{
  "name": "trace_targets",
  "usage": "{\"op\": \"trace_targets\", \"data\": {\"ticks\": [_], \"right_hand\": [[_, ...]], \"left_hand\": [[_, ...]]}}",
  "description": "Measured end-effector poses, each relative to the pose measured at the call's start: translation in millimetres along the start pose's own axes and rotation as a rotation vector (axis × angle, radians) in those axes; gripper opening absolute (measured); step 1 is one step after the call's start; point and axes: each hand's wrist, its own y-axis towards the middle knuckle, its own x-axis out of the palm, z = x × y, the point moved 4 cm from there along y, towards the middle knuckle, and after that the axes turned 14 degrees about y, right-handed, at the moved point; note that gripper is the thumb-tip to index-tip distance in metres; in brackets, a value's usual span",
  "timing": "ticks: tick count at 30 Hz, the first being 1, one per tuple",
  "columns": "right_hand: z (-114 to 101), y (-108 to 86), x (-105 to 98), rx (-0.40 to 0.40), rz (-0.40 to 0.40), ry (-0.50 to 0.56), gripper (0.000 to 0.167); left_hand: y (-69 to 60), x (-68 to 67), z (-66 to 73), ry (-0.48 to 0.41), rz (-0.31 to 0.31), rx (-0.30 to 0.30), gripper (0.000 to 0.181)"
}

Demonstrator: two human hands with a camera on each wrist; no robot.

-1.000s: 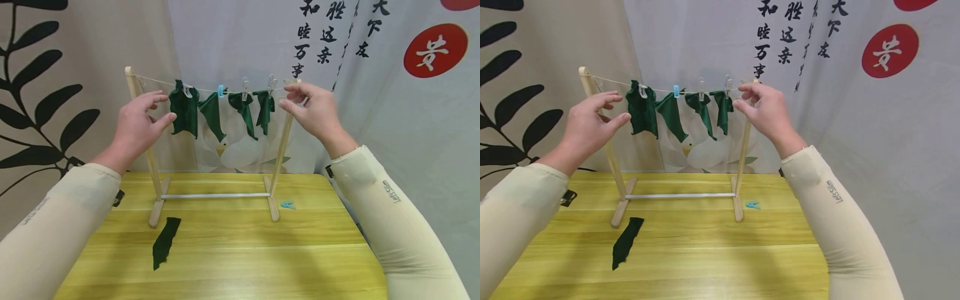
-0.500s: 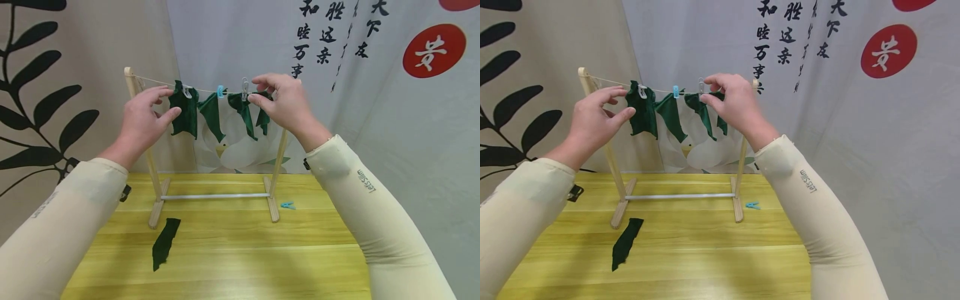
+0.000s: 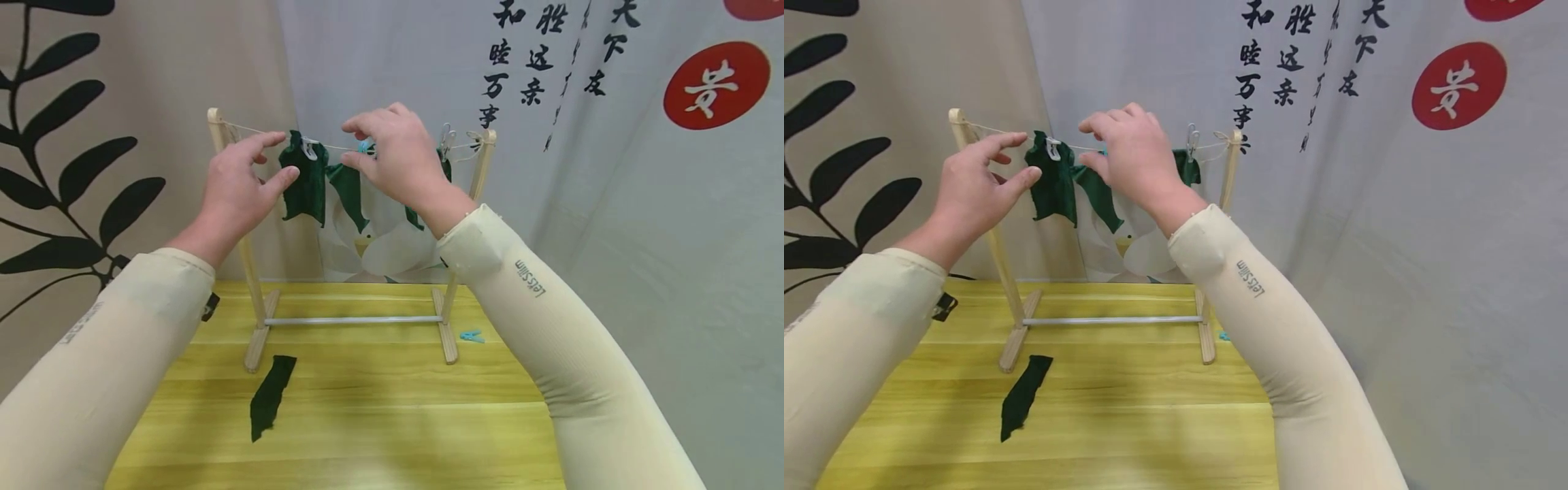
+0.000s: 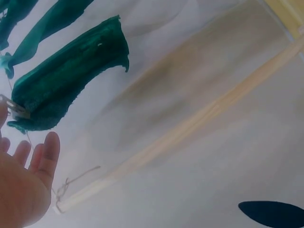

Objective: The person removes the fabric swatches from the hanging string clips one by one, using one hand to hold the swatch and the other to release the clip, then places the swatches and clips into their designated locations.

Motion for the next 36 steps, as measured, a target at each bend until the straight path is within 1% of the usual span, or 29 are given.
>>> {"op": "trace_targets", "data": {"ticks": [2, 6, 10, 14, 20, 24, 28, 31, 36], "right_hand": [[-6, 5.5, 9, -0.006, -0.029, -0.053, 0.046], [-11, 14.4, 24, 0.023, -0.089, -0.145, 0.049], [-14, 21.2, 35, 0.056, -0.11, -0.207, 0.051], [-16, 25.8, 44, 0.062, -0.091, -0.251, 0.054], [-17, 27.6, 54, 0.007, -0.013, -0.317, 0.055], [-20, 28.5, 59, -0.022, 0.017, -0.39, 0.053], [-23, 29.6, 62, -0.055, 0.036, -0.465, 0.049], [-25, 30.0, 64, -0.069, 0.053, -0.502, 0.048], [-26, 31.2, 67, -0.072, 0.068, -0.517, 0.045]], "left_hand": [[2.3, -1.0, 0.4, 0.004, 0.007, 0.006, 0.061], [6.5, -0.6, 1.5, 0.012, 0.009, 0.015, 0.061], [8.7, 1.2, 1.9, 0.027, 0.005, 0.018, 0.06], [9.5, 1.4, 2.1, 0.025, 0.005, 0.011, 0.059], [11.1, 2.6, 5.0, 0.017, -0.002, 0.008, 0.058], [13.2, 5.4, 7.5, 0.026, -0.014, 0.004, 0.058], [15.1, 8.1, 7.9, 0.029, -0.026, -0.027, 0.059], [16.7, 10.2, 7.5, 0.033, -0.035, -0.055, 0.059], [19.8, 13.8, 7.1, 0.043, -0.023, -0.081, 0.059]]}}
